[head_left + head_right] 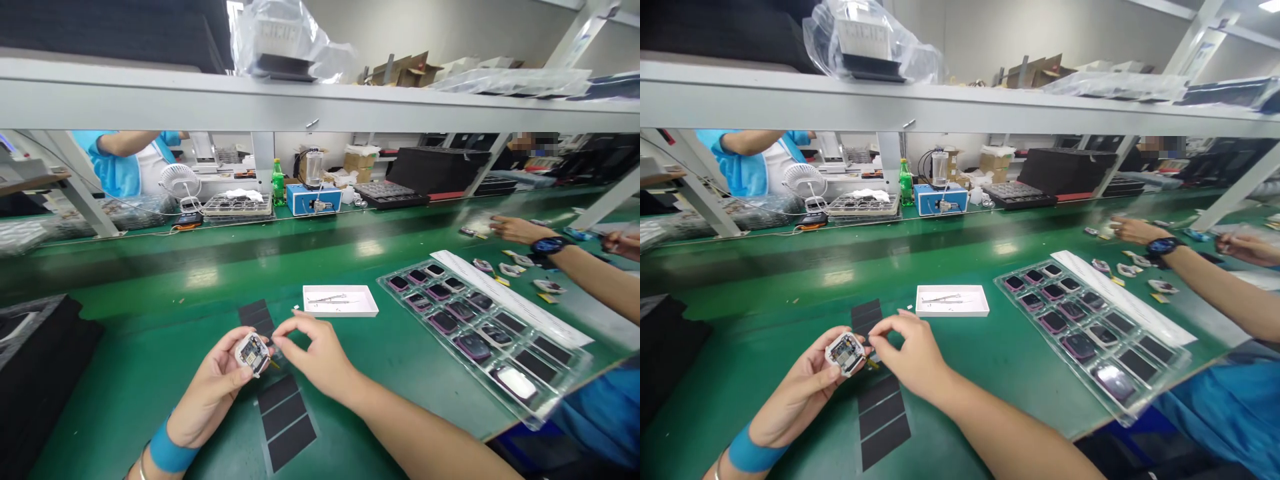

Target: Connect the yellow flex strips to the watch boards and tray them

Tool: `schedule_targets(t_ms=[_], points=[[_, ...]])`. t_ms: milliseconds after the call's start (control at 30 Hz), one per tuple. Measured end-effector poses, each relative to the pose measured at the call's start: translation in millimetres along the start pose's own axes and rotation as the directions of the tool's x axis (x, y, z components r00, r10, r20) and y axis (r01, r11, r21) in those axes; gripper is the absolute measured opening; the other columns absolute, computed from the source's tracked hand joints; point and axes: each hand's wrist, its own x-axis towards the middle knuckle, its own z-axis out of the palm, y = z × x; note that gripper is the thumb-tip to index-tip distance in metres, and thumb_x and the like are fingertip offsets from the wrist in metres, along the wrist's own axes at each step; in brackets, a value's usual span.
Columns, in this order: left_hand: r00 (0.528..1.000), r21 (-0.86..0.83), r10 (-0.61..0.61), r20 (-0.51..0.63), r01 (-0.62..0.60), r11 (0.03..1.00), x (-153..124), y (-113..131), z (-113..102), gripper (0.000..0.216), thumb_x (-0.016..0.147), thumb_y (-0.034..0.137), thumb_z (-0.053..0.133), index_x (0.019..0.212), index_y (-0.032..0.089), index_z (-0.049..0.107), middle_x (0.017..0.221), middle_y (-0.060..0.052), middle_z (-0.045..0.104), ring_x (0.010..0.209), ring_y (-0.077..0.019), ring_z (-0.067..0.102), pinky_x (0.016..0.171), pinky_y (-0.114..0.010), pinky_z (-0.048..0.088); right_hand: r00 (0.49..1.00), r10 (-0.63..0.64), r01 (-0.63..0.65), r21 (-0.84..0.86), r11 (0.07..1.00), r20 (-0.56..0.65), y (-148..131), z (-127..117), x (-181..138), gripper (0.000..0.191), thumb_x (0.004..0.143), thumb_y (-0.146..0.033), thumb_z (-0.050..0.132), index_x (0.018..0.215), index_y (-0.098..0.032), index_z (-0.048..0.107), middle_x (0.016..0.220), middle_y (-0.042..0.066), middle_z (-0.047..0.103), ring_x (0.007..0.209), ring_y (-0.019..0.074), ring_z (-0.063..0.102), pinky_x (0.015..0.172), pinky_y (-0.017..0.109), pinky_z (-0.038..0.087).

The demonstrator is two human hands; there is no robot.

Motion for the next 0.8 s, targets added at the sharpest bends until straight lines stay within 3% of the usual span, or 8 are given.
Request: schedule_targets(t_ms=[267, 367, 567, 600, 667, 733, 800], points=[[0.996, 0.041, 0.055, -0.065, -0.052, 0.998, -2.3, -0.2, 9.9, 0.048, 0.052, 0.02, 0.081, 0.096, 0.019, 0.064, 0.09, -0.006, 0.068, 0.078, -0.0153, 0.06, 0.071, -0.022, 0.045, 0.996, -0.076, 0.076, -0.009, 0.997, -0.054, 3.6, 14.7, -7.4, 0.008, 0.074, -0.013, 0.061, 0.072, -0.021, 0.062, 0.072, -0.004, 0.067, 0.068, 0.011, 0.06, 0.097, 0.035, 0.035], [0.995, 0.064, 0.059, -0.08, -0.054, 0.997, -1.3, -2.1, 9.2, 0.049, 0.051, 0.02, 0.082, 0.097, 0.019, 0.064, 0.092, -0.007, 0.068, 0.08, -0.0163, 0.06, 0.072, -0.023, 0.045, 0.985, -0.158, 0.151, -0.105, 0.983, -0.063, 7.2, 16.3, -8.4, 0.008, 0.075, -0.013, 0.058, 0.071, -0.02, 0.059, 0.071, -0.004, 0.065, 0.067, 0.0107, 0.059, 0.097, 0.036, 0.034], [0.998, 0.097, 0.007, -0.065, 0.0, 0.995, 3.3, -6.2, 3.4, 0.049, 0.052, 0.018, 0.081, 0.098, 0.02, 0.064, 0.096, -0.007, 0.067, 0.087, -0.0188, 0.061, 0.078, -0.024, 0.046, 0.895, -0.442, 0.415, -0.455, 0.788, 0.051, 14.1, 18.1, -14.0, 0.015, 0.085, -0.012, 0.047, 0.079, -0.02, 0.058, 0.072, -0.001, 0.062, 0.073, 0.0123, 0.053, 0.105, 0.046, 0.019], [0.998, 0.098, 0.0, -0.061, 0.006, 0.995, 3.7, -6.5, 2.5, 0.049, 0.053, 0.018, 0.081, 0.099, 0.02, 0.064, 0.096, -0.007, 0.067, 0.086, -0.0185, 0.061, 0.077, -0.024, 0.046, 0.896, -0.439, 0.418, -0.458, 0.784, 0.067, 13.8, 17.6, -13.9, 0.015, 0.085, -0.012, 0.046, 0.08, -0.02, 0.058, 0.072, -0.001, 0.062, 0.075, 0.0129, 0.053, 0.105, 0.047, 0.018], [0.998, 0.087, -0.01, -0.064, 0.016, 0.996, 3.9, -6.7, 0.6, 0.048, 0.055, 0.02, 0.08, 0.1, 0.021, 0.063, 0.097, -0.006, 0.067, 0.085, -0.0176, 0.061, 0.076, -0.023, 0.047, 0.936, -0.347, 0.341, -0.359, 0.869, 0.05, 12.3, 16.2, -12.4, 0.011, 0.084, -0.013, 0.049, 0.081, -0.02, 0.058, 0.075, 0.0, 0.061, 0.078, 0.0138, 0.053, 0.102, 0.044, 0.026], [0.997, 0.055, -0.026, -0.074, 0.031, 0.998, 3.6, -6.3, -2.3, 0.047, 0.058, 0.022, 0.078, 0.103, 0.022, 0.062, 0.098, -0.005, 0.067, 0.086, -0.0179, 0.061, 0.076, -0.023, 0.048, 0.987, -0.159, 0.16, -0.103, 0.982, 0.015, 11.3, 15.8, -9.8, 0.004, 0.082, -0.017, 0.055, 0.085, -0.019, 0.056, 0.083, 0.001, 0.061, 0.083, 0.0143, 0.055, 0.094, 0.037, 0.038], [0.995, 0.014, -0.048, -0.085, 0.049, 0.999, 3.7, -5.7, -6.8, 0.046, 0.061, 0.023, 0.077, 0.105, 0.024, 0.061, 0.1, -0.005, 0.067, 0.09, -0.02, 0.062, 0.078, -0.025, 0.05, 0.995, 0.058, -0.074, 0.236, 0.969, 0.077, 12.8, 17.2, -7.3, 0.023, 0.075, -0.023, 0.065, 0.092, -0.019, 0.051, 0.094, 0.003, 0.06, 0.09, 0.015, 0.056, 0.085, 0.032, 0.044]])
